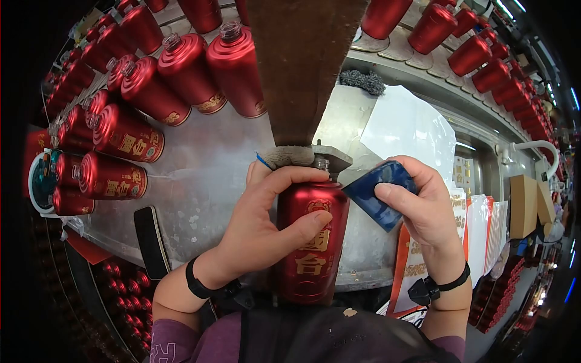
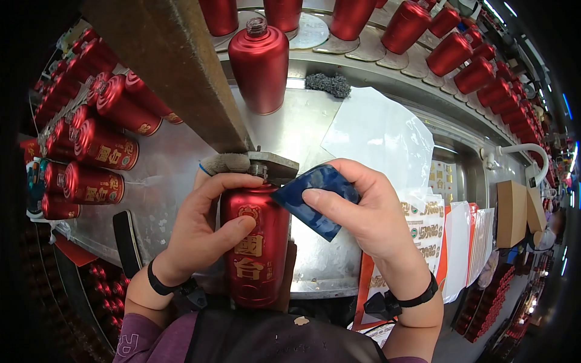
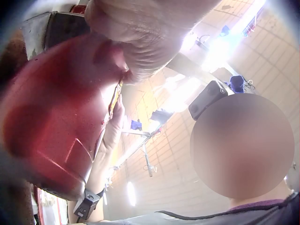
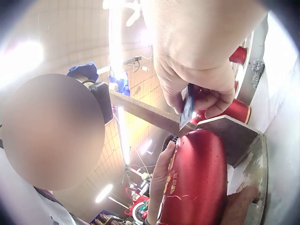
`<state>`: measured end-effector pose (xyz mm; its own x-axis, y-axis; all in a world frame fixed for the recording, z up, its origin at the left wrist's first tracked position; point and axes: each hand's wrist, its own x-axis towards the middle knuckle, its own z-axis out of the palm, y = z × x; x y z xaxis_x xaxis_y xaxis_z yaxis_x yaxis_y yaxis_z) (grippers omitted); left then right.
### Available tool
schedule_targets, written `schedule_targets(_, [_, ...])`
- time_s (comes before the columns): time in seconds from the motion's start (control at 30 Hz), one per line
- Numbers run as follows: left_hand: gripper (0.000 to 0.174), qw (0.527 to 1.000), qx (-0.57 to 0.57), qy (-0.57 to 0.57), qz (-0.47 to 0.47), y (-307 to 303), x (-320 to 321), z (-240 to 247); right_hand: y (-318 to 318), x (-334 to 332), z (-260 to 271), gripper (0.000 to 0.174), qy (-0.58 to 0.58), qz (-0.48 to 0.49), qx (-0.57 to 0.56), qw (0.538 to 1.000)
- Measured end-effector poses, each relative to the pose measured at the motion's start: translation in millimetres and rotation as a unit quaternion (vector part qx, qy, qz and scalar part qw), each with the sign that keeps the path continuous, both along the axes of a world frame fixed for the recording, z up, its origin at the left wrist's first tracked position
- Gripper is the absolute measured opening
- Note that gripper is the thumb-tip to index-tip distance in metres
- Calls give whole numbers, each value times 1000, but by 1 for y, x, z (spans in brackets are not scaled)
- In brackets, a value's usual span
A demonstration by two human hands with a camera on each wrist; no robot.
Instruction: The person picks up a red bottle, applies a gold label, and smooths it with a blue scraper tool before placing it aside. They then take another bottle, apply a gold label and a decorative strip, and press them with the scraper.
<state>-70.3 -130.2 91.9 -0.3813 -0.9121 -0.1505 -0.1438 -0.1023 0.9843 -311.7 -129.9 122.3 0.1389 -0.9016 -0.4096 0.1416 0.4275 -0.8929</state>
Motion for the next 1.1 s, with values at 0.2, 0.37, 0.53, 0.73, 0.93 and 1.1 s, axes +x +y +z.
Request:
schedule_targets(0.2, [40,999,12,30,7,1,3,-4,-3,2,9,17,24,-4,-4,1000])
schedule_targets(0.37, [40,995,81,57,-4,-1,2,-2,-5,5,9,18,22,2,-9,1000])
schedule_targets(0.53, [43,997,39,43,-47,0,7,-4,-4,11,15,18,46,7,-26,999])
schedule_targets(0.73, [50,995,42,83,-35,7,1,-10,-13,32,20,18,205,125,-186,953])
schedule_targets(0.93, [49,986,79,147,22,9,-4,-11,-35,28,25,24,251,75,-93,960])
schedule_targets(1.1, [52,984,76,157,26,9,-5,-13,-23,34,25,23,257,162,-241,922])
